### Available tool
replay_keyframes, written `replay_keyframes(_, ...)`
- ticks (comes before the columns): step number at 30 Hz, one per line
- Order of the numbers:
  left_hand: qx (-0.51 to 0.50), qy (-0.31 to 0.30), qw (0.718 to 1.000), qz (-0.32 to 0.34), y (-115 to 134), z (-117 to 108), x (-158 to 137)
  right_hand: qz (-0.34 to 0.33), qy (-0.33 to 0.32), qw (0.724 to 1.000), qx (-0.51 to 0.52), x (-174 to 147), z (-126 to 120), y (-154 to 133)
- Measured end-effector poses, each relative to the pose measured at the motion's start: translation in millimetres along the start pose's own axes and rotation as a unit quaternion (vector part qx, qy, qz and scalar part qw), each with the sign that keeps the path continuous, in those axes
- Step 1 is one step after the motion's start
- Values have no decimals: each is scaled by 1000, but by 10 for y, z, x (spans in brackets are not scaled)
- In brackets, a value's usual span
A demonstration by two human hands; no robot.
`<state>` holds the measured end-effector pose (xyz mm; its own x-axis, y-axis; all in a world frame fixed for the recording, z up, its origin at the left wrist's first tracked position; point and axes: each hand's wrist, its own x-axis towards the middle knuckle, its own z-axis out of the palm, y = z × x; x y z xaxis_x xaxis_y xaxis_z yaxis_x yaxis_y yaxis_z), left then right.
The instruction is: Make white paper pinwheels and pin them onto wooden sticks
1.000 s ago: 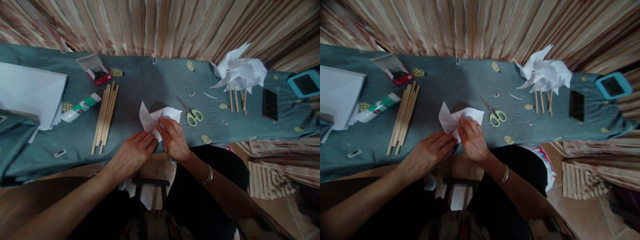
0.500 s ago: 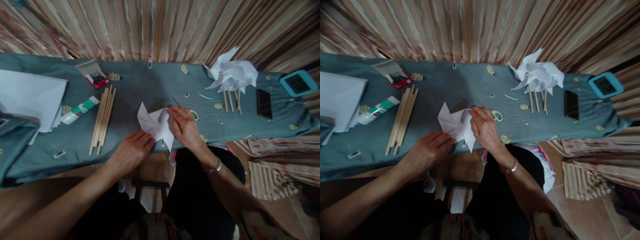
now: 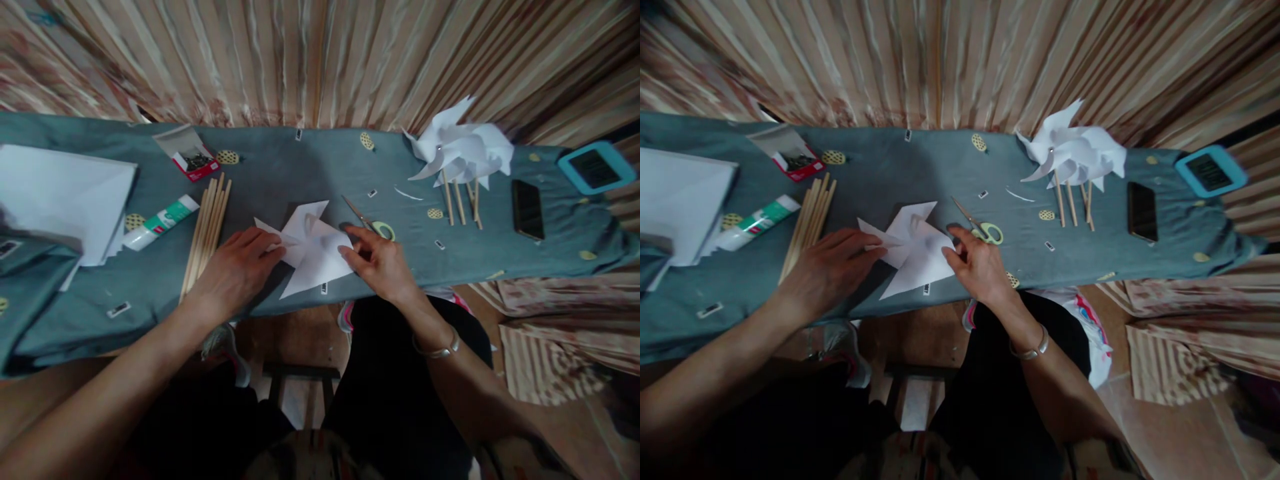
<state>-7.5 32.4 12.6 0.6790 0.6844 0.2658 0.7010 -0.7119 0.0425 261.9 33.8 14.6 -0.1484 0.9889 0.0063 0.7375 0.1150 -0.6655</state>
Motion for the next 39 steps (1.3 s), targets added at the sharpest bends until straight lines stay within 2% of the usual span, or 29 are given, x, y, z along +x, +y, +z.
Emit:
replay_keyframes(3,3,43,999,5,57,-4,18,31,-27,999,32,-42,10,-43)
replay_keyframes(6,-19,72,997,29,225,-2,27,55,-47,996,49,-57,13,-58)
replay_keyframes(9,-55,33,996,60,393,27,26,64,-56,995,56,-61,9,-48)
replay_keyframes(12,-62,-32,996,51,471,61,27,59,-59,995,55,-66,1,-28)
replay_keyframes(16,-45,-52,997,46,476,70,28,45,-34,998,27,-75,-34,-9)
replay_keyframes(19,-43,-50,996,60,472,54,16,0,16,1000,3,-83,-72,-7)
replay_keyframes(22,-53,-46,995,68,473,36,1,-106,61,993,-1,-88,-95,-11)
replay_keyframes(24,-55,-47,995,68,474,28,-3,-170,59,984,-4,-87,-94,-7)
replay_keyframes(26,-53,-48,995,65,477,24,-1,-203,42,978,-16,-82,-83,11)
replay_keyframes(32,-51,-46,996,59,479,7,16,-212,14,975,-57,-55,-43,108)
replay_keyframes(39,-72,-41,996,39,450,12,12,-207,-3,977,-46,-33,-18,196)
